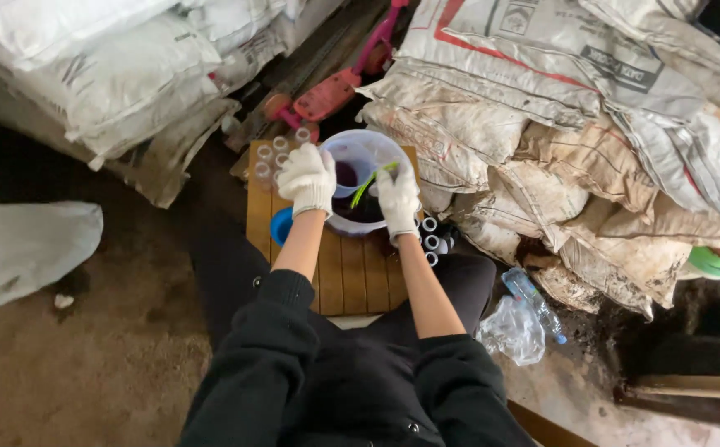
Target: Filling small plastic containers with a dark liquid using a ladle and funnel
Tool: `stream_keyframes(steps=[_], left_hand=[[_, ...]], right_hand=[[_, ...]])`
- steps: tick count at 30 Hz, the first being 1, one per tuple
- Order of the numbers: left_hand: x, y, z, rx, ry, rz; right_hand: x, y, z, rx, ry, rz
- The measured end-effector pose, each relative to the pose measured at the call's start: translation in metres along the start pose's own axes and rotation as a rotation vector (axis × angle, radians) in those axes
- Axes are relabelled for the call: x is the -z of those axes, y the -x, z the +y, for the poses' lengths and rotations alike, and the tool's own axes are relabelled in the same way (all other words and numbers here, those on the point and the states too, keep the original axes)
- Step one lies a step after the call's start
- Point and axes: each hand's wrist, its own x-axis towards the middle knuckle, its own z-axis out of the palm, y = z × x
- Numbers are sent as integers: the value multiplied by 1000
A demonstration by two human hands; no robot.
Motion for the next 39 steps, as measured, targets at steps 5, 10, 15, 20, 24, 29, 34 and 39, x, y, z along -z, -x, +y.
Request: stream_keyframes(steps=[5,10,15,20,24,29,34,39], left_hand=[[-5,-26,-1,-15,21,-273],[-24,-34,4,-1,-27,-165],[-18,-37,0,-7,-34,-316],[42,-9,8,12,10,-301],[53,-7,11,55,55,-334],[30,-21,6,93,165,-350],[-20,-40,-5,72,135,-323],[-69,-57,-10,58,126,-261]], right_hand=[[28,29,-35,-21,215,1],[46,140,-51,223,-89,-378],[81,227,-85,756,-310,-521],[127,252,-122,918,-317,-765],[142,264,-100,1116,-577,-964],[139,255,-71,969,-563,-1206],[85,211,-13,321,-695,-1294],[25,174,19,79,-388,-1231]])
